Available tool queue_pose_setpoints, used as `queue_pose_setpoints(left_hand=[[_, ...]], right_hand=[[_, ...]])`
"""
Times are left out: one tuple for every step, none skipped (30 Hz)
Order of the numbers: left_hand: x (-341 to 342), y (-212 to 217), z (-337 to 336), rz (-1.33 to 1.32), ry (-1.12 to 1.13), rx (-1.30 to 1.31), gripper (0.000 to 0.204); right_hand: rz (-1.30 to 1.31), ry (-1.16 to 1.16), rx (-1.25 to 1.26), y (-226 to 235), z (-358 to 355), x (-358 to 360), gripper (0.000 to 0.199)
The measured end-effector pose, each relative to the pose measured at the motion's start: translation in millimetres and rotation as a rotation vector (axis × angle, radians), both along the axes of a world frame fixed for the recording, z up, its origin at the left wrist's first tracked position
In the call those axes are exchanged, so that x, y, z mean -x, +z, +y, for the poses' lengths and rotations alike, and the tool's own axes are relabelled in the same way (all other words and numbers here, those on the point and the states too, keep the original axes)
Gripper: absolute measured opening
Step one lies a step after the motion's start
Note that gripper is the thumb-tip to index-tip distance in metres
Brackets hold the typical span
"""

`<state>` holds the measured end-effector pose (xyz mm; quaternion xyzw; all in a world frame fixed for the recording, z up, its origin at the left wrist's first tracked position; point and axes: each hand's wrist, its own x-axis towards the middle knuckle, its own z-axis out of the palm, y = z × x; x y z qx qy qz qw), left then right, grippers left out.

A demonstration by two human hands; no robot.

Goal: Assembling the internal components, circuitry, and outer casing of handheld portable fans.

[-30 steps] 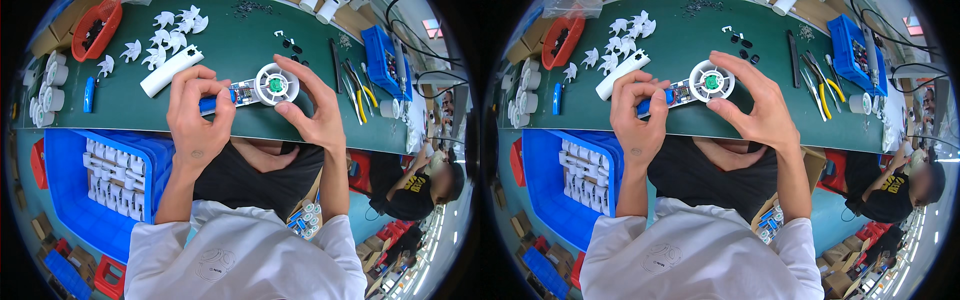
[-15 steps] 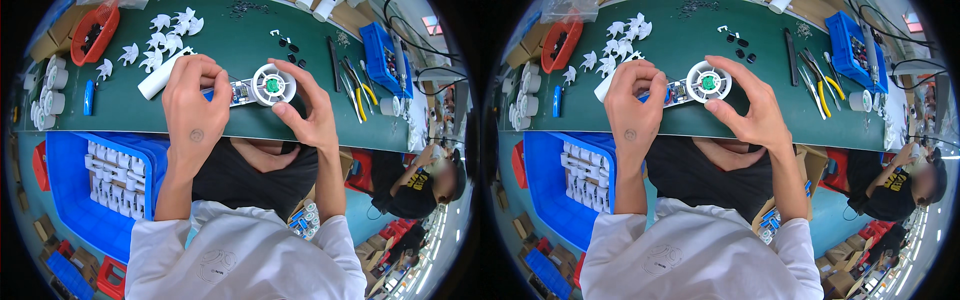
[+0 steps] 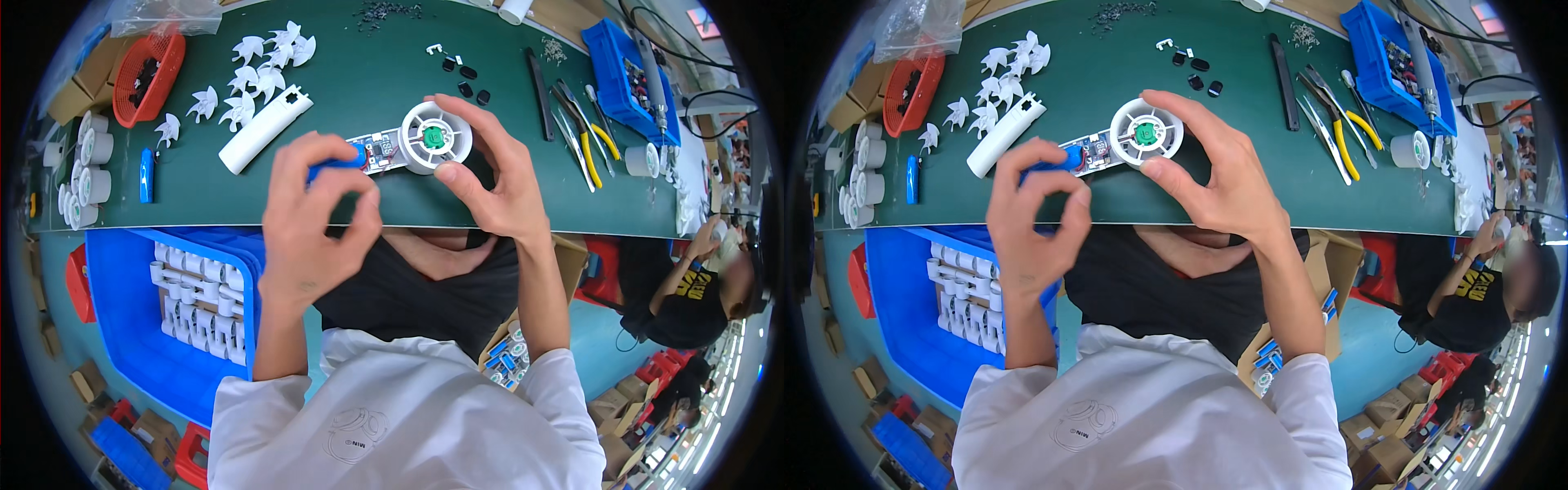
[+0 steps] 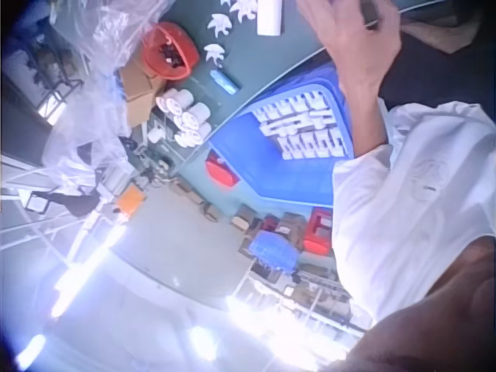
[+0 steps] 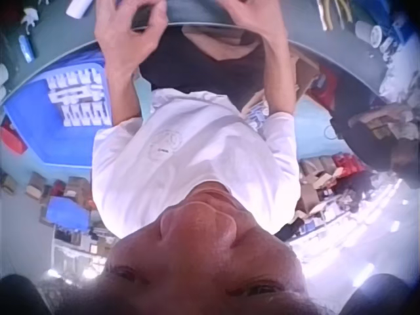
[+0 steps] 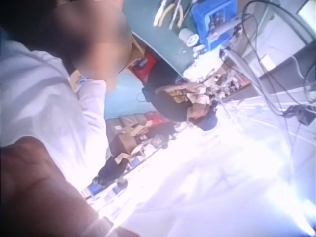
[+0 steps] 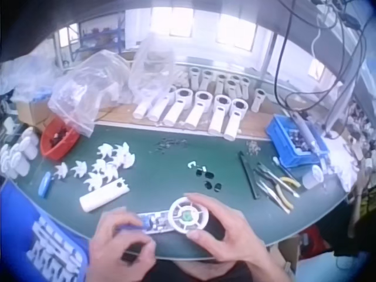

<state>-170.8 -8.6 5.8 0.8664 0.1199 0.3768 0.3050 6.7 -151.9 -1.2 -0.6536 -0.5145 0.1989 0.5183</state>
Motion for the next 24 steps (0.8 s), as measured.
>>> queue_pose_setpoints(left_hand=[[1.9,-5.1,-4.6,-0.009,-0.03,-0.08,0.018],[3.9,-9.0,-9.9,0.012,-0.041,-0.056,0.016],[3.8,-9.4,-12.4,0.014,-0.043,-0.056,0.016],[3.6,-9.5,-14.2,0.011,-0.033,-0.072,0.017],[3.7,-9.3,-15.1,0.007,-0.022,-0.088,0.018],[3.9,-9.5,-14.6,0.008,-0.025,-0.087,0.018],[4.5,-9.4,-13.5,0.001,-0.032,-0.079,0.018],[5.0,-9.0,-12.9,-0.006,-0.038,-0.071,0.019],[5.9,-7.6,-13.2,-0.005,-0.04,-0.072,0.019],[7.2,-5.8,-13.8,0.007,-0.016,-0.026,0.017],[8.1,-3.7,-13.7,0.019,0.008,0.019,0.016],[6.6,-0.6,-11.5,0.018,0.005,0.019,0.016],[3.9,3.1,-6.5,0.002,0.095,0.063,0.013],[0.8,6.1,-1.0,-0.014,0.186,0.107,0.011],[-3.1,6.4,5.7,-0.014,0.187,0.106,0.011],[-8.1,6.1,13.5,0.021,0.171,0.171,0.01],[-12.6,7.3,18.7,0.057,0.153,0.236,0.012],[-15.6,15.1,20.7,0.131,0.147,0.282,0.011],[-18.5,15.6,23.8,0.132,0.146,0.28,0.011],[-21.9,15.7,28.0,0.204,0.124,0.369,0.01],[-23.5,16.5,32.0,0.275,0.105,0.456,0.008],[-24.8,15.8,35.1,0.277,0.107,0.452,0.008],[-25.7,13.9,37.6,0.283,0.096,0.47,0.008],[-27.5,11.4,38.8,0.287,0.078,0.492,0.007]], right_hand=[[-0.017,0.008,-0.011,-1.3,0.6,0.5,0.057],[-0.034,0.016,-0.022,-2.6,1.1,1.2,0.057],[-0.031,0.013,-0.022,-2.0,0.7,1.1,0.057],[-0.035,0.012,-0.021,-1.1,0.7,1.3,0.057],[-0.038,0.012,-0.019,-0.4,0.7,1.4,0.057],[-0.038,0.009,-0.018,-0.3,0.5,0.9,0.057],[-0.05,0.011,-0.017,-0.3,0.6,0.4,0.057],[-0.063,0.014,-0.016,-0.3,0.7,0.2,0.057],[-0.062,0.013,-0.017,-0.2,0.9,0.3,0.057],[-0.056,0.017,-0.014,0.0,1.1,0.6,0.057],[-0.05,0.021,-0.012,0.1,1.6,0.9,0.057],[-0.051,0.018,-0.011,0.8,1.1,0.6,0.057],[-0.063,0.025,-0.018,1.4,1.0,0.1,0.057],[-0.075,0.032,-0.024,2.0,0.6,0.0,0.056],[-0.076,0.033,-0.025,1.4,0.3,-0.4,0.056],[-0.069,0.036,-0.021,0.5,-0.3,-0.9,0.056],[-0.062,0.038,-0.017,-0.2,-0.9,-1.4,0.056],[-0.061,0.038,-0.018,-0.3,-0.8,-1.1,0.056],[-0.059,0.039,-0.02,-0.4,-0.9,-1.1,0.055],[-0.057,0.04,-0.023,-0.3,-1.1,-1.2,0.055],[-0.056,0.041,-0.026,0.3,-0.1,-0.7,0.055],[-0.052,0.044,-0.033,0.8,1.1,-0.1,0.055],[-0.048,0.047,-0.04,1.3,2.2,0.6,0.055],[-0.049,0.042,-0.04,0.7,1.4,-0.1,0.055]])
